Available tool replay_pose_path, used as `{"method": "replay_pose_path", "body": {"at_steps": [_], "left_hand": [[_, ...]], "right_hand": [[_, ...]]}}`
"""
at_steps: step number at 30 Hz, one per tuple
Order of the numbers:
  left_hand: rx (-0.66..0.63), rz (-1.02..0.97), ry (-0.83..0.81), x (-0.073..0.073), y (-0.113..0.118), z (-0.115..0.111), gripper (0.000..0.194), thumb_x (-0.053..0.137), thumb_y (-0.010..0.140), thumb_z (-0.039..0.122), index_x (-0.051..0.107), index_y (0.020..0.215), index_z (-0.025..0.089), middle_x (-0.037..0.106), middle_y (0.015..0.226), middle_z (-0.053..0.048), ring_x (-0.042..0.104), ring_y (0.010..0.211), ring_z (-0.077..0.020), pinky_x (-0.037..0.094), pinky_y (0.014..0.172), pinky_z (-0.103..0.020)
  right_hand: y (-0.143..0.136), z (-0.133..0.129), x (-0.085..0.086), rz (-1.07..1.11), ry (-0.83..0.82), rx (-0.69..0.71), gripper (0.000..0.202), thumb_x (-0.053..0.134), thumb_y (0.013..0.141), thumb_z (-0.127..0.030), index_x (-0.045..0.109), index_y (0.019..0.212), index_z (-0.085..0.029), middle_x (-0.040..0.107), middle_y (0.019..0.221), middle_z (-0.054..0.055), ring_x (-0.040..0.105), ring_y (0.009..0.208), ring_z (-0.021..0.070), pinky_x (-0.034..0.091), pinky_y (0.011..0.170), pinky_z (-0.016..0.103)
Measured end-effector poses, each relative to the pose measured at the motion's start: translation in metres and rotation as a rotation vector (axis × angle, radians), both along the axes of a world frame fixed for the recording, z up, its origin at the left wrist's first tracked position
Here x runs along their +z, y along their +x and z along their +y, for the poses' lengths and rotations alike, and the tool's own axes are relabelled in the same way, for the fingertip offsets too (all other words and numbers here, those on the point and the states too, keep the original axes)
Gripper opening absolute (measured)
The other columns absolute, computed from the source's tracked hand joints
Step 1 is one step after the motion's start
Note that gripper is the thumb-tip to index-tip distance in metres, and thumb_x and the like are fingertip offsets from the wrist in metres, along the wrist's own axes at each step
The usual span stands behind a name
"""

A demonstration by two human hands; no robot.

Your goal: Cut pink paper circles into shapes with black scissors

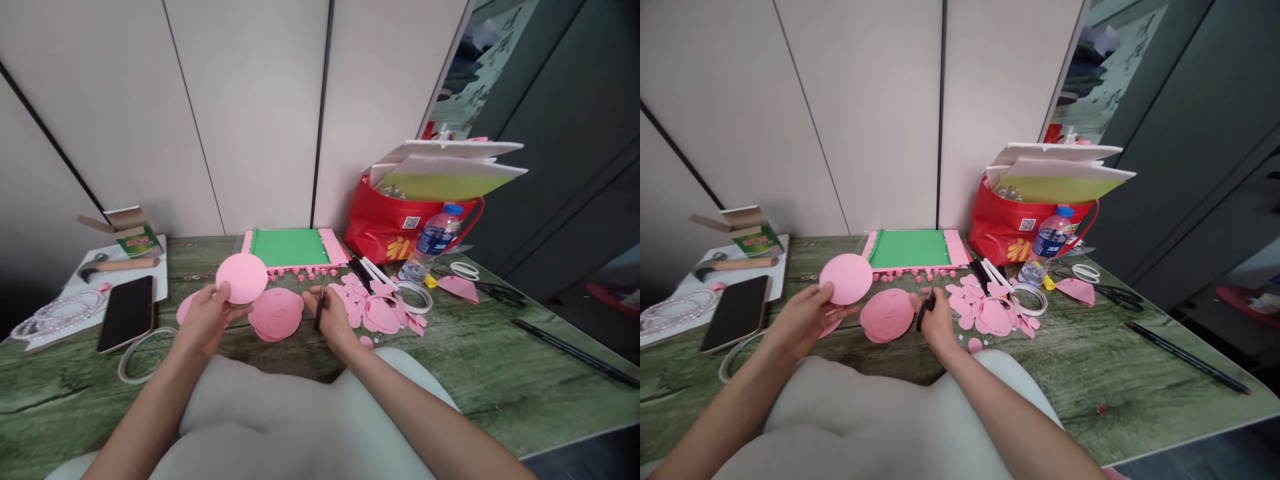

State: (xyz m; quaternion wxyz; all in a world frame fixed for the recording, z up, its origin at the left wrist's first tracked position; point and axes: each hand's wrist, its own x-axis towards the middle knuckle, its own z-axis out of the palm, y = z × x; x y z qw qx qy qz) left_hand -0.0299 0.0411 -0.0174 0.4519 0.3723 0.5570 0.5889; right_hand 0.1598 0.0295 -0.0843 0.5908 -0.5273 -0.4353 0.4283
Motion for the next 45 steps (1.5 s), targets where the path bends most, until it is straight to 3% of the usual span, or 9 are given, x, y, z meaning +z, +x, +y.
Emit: {"method": "replay_pose_path", "body": {"at_steps": [3, 8, 13, 20, 26, 31, 36, 39, 45], "left_hand": [[-0.162, -0.160, -0.321, -0.007, 0.003, 0.004, 0.008, 0.049, 0.079, 0.015, 0.055, 0.073, 0.013, 0.062, 0.063, -0.007, 0.063, 0.060, -0.0209, 0.052, 0.057, -0.037], [-0.179, -0.220, -0.418, -0.015, 0.007, 0.011, 0.013, 0.044, 0.082, 0.014, 0.055, 0.079, 0.010, 0.063, 0.066, -0.014, 0.065, 0.067, -0.0261, 0.052, 0.061, -0.042], [-0.199, -0.268, -0.321, -0.018, 0.011, 0.012, 0.011, 0.047, 0.081, 0.013, 0.057, 0.081, 0.010, 0.066, 0.075, -0.013, 0.065, 0.068, -0.0239, 0.052, 0.063, -0.043], [-0.033, -0.242, -0.131, -0.012, 0.005, 0.009, 0.013, 0.053, 0.079, 0.011, 0.053, 0.066, 0.012, 0.058, 0.056, 0.001, 0.050, 0.044, -0.0074, 0.046, 0.050, -0.022], [-0.178, -0.322, -0.001, -0.002, 0.028, -0.012, 0.007, 0.063, 0.067, 0.009, 0.057, 0.064, 0.010, 0.065, 0.071, -0.006, 0.061, 0.066, -0.0154, 0.052, 0.063, -0.030], [-0.422, -0.260, -0.086, -0.008, 0.037, -0.021, 0.016, 0.070, 0.062, 0.018, 0.063, 0.072, 0.009, 0.068, 0.074, -0.008, 0.061, 0.064, -0.0175, 0.052, 0.060, -0.032], [-0.528, 0.067, -0.133, -0.013, 0.033, -0.021, 0.015, 0.074, 0.056, 0.020, 0.067, 0.064, 0.010, 0.064, 0.052, -0.003, 0.054, 0.046, -0.0116, 0.045, 0.046, -0.023], [-0.500, 0.042, -0.087, -0.013, 0.031, -0.021, 0.013, 0.074, 0.056, 0.021, 0.067, 0.057, 0.010, 0.064, 0.050, -0.005, 0.053, 0.044, -0.0112, 0.043, 0.045, -0.022], [-0.302, -0.144, 0.049, -0.007, 0.032, -0.022, 0.019, 0.074, 0.057, 0.027, 0.067, 0.063, 0.009, 0.065, 0.053, -0.005, 0.056, 0.048, -0.0129, 0.045, 0.048, -0.023]], "right_hand": [[0.000, -0.001, 0.004, 0.089, -0.033, -0.042, 0.043, 0.063, 0.065, -0.050, 0.048, 0.087, -0.017, 0.057, 0.076, 0.003, 0.054, 0.068, 0.0155, 0.044, 0.059, 0.026], [-0.003, -0.003, 0.007, 0.196, -0.080, 0.028, 0.042, 0.065, 0.062, -0.052, 0.051, 0.079, -0.016, 0.055, 0.069, 0.002, 0.053, 0.062, 0.0145, 0.044, 0.053, 0.025], [-0.003, -0.003, 0.007, 0.227, -0.079, 0.035, 0.042, 0.066, 0.061, -0.052, 0.051, 0.077, -0.016, 0.053, 0.066, 0.000, 0.050, 0.060, 0.0128, 0.042, 0.052, 0.024], [-0.005, -0.003, 0.009, 0.213, -0.018, 0.082, 0.041, 0.067, 0.061, -0.050, 0.051, 0.079, -0.016, 0.054, 0.069, 0.000, 0.050, 0.060, 0.0122, 0.042, 0.053, 0.024], [-0.007, -0.008, 0.019, 0.144, 0.087, 0.107, 0.042, 0.074, 0.056, -0.042, 0.051, 0.083, -0.019, 0.054, 0.063, -0.003, 0.052, 0.059, 0.0126, 0.042, 0.057, 0.025], [-0.010, -0.012, 0.024, 0.120, 0.076, 0.185, 0.042, 0.075, 0.054, -0.041, 0.053, 0.080, -0.019, 0.054, 0.057, -0.004, 0.055, 0.053, 0.0135, 0.043, 0.053, 0.026], [-0.006, -0.011, 0.025, 0.111, 0.106, 0.156, 0.040, 0.074, 0.055, -0.041, 0.052, 0.079, -0.019, 0.053, 0.059, -0.005, 0.054, 0.052, 0.0120, 0.042, 0.052, 0.025], [-0.005, -0.014, 0.027, 0.107, 0.127, 0.169, 0.038, 0.073, 0.059, -0.041, 0.052, 0.081, -0.020, 0.053, 0.059, -0.004, 0.055, 0.056, 0.0129, 0.042, 0.055, 0.025], [-0.012, -0.031, 0.030, 0.017, 0.053, 0.598, 0.037, 0.071, 0.061, -0.045, 0.055, 0.081, -0.018, 0.055, 0.066, -0.002, 0.051, 0.059, 0.0117, 0.041, 0.056, 0.025]]}}
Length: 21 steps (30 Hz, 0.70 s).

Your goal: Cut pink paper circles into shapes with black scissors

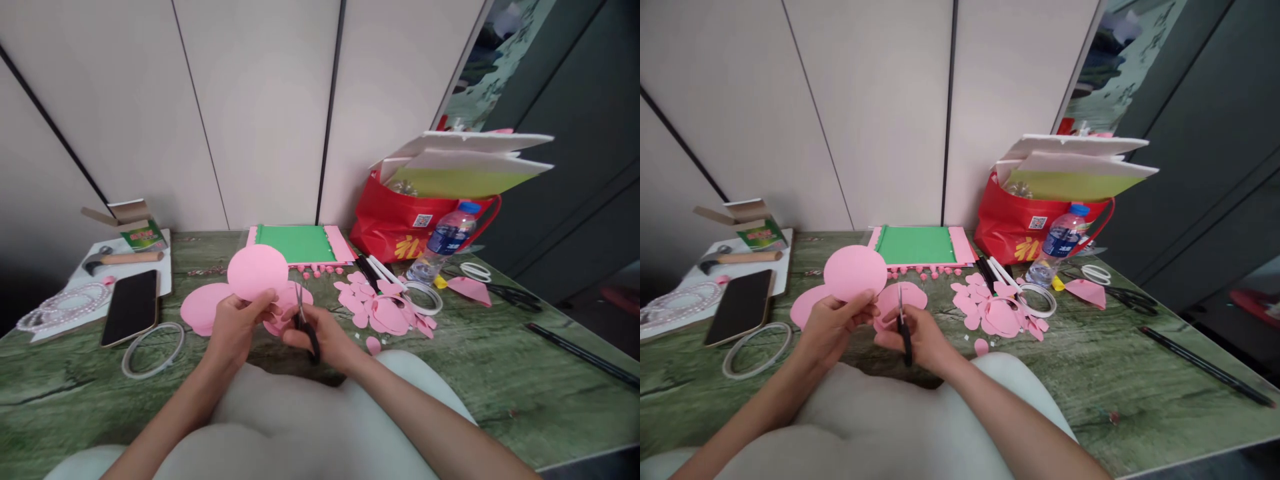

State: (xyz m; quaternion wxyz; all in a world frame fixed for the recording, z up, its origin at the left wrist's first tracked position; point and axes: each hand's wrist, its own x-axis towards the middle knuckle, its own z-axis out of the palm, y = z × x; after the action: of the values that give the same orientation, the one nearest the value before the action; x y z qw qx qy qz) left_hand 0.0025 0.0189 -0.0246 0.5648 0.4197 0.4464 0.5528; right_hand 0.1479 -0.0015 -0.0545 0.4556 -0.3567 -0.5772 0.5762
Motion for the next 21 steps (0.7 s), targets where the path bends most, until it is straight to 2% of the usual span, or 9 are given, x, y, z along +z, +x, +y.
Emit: {"method": "replay_pose_path", "body": {"at_steps": [3, 7, 11, 17, 21], "left_hand": [[-0.005, 0.067, -0.005, -0.0001, 0.0017, -0.0025, 0.020, 0.074, 0.056, 0.028, 0.066, 0.059, 0.010, 0.063, 0.051, -0.004, 0.053, 0.044, -0.0115, 0.043, 0.044, -0.023], [-0.004, 0.131, -0.003, -0.0022, 0.0035, -0.0049, 0.018, 0.074, 0.056, 0.027, 0.064, 0.056, 0.012, 0.059, 0.047, -0.001, 0.048, 0.040, -0.0097, 0.039, 0.040, -0.022], [-0.078, 0.192, 0.008, -0.0021, 0.0046, -0.0068, 0.018, 0.072, 0.059, 0.028, 0.064, 0.052, 0.013, 0.057, 0.044, 0.000, 0.048, 0.041, -0.0099, 0.037, 0.040, -0.021], [-0.042, 0.258, -0.012, 0.0001, 0.0075, -0.0103, 0.014, 0.071, 0.058, 0.026, 0.065, 0.055, 0.013, 0.058, 0.043, -0.001, 0.049, 0.039, -0.0121, 0.037, 0.038, -0.022], [-0.024, 0.196, 0.025, -0.0001, 0.0085, -0.0090, 0.018, 0.070, 0.060, 0.027, 0.062, 0.051, 0.014, 0.055, 0.040, 0.001, 0.048, 0.038, -0.0115, 0.037, 0.037, -0.022]], "right_hand": [[-0.0034, -0.0044, -0.0027, 0.016, -0.003, 0.117, 0.042, 0.075, 0.056, -0.043, 0.052, 0.081, -0.018, 0.054, 0.068, -0.002, 0.049, 0.061, 0.0113, 0.040, 0.057, 0.024], [-0.0036, -0.0046, -0.0023, 0.013, 0.039, 0.117, 0.043, 0.076, 0.056, -0.043, 0.049, 0.081, -0.019, 0.054, 0.075, -0.001, 0.047, 0.062, 0.0113, 0.040, 0.059, 0.024], [-0.0034, -0.0048, 0.0022, 0.013, 0.094, 0.116, 0.039, 0.071, 0.061, -0.044, 0.049, 0.080, -0.019, 0.054, 0.084, 0.002, 0.045, 0.064, 0.0112, 0.040, 0.060, 0.025], [-0.0035, -0.0057, 0.0034, 0.045, 0.078, 0.077, 0.035, 0.069, 0.067, -0.040, 0.045, 0.084, -0.020, 0.052, 0.074, -0.002, 0.044, 0.061, 0.0108, 0.040, 0.058, 0.024], [-0.0012, -0.0053, -0.0008, 0.049, 0.054, 0.107, 0.036, 0.072, 0.064, -0.033, 0.044, 0.083, -0.020, 0.053, 0.076, -0.002, 0.044, 0.062, 0.0103, 0.038, 0.058, 0.023]]}}
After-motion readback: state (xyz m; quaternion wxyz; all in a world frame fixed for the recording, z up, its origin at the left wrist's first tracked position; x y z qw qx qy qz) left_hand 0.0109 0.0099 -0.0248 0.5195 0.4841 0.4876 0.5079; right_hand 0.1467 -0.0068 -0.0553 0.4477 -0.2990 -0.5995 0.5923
